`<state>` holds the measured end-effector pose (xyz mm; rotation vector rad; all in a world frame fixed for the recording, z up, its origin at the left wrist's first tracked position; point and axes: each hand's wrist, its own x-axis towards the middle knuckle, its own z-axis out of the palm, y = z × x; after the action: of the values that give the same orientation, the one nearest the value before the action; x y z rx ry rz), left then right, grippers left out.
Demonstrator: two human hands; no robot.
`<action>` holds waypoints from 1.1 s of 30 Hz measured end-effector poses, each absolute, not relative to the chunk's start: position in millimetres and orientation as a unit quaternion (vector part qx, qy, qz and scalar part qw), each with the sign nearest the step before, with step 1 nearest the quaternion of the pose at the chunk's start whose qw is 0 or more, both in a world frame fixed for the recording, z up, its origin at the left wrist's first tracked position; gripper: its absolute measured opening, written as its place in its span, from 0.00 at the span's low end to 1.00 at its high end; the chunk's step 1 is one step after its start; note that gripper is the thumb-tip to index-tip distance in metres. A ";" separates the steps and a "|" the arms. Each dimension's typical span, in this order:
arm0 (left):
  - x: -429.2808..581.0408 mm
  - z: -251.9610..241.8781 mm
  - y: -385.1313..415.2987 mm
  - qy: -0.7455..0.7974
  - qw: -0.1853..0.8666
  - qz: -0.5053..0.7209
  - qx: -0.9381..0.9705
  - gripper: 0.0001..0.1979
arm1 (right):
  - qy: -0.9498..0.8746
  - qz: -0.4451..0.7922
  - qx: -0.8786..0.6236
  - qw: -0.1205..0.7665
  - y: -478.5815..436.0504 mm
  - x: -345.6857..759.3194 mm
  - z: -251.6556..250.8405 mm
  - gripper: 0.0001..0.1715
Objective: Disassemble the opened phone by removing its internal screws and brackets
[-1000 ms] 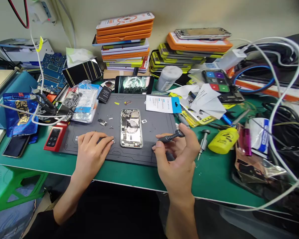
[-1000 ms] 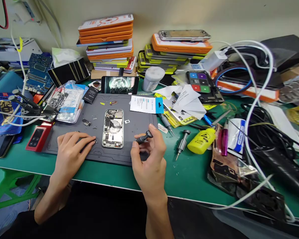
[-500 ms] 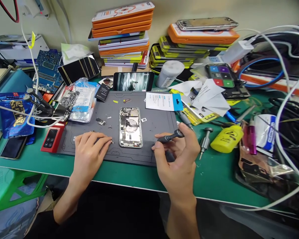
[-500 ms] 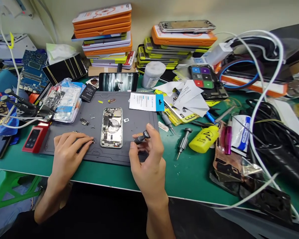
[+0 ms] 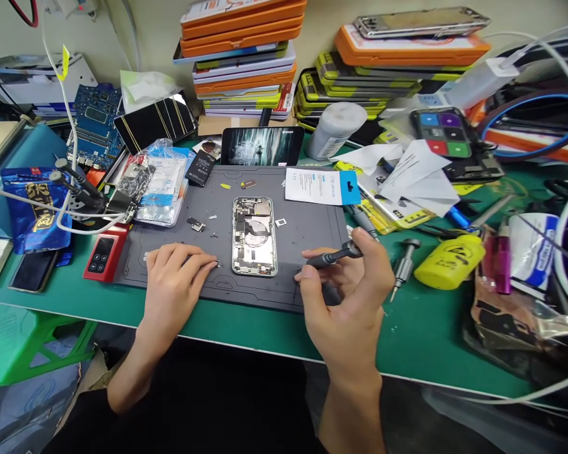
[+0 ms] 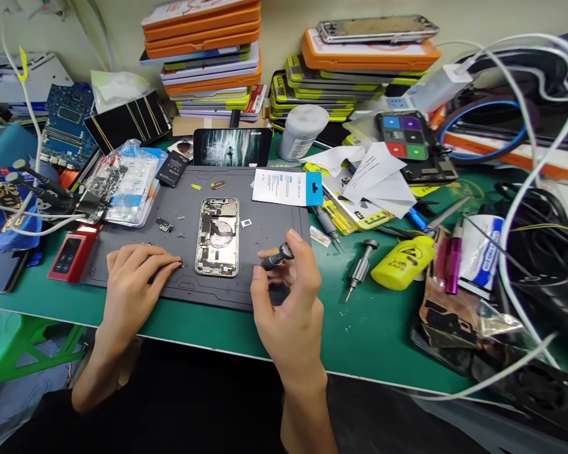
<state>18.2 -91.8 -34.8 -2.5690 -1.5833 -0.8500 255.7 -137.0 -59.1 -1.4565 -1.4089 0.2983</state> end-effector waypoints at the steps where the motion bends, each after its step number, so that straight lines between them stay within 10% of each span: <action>1: 18.2 -34.7 -92.0 -0.504 0.004 -0.273 -0.819 0.04 | -0.588 0.123 -0.607 0.520 -137.4 255.8 -59.0 0.42; 33: 17.1 -32.4 -92.3 -0.446 -0.026 -0.243 -0.861 0.15 | -0.608 0.101 -0.584 0.529 -135.5 260.3 -61.4 0.45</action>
<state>17.1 -92.3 -32.4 -2.7507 -1.4256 -0.7754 260.3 -135.5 -61.4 -1.3955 -1.4517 0.2403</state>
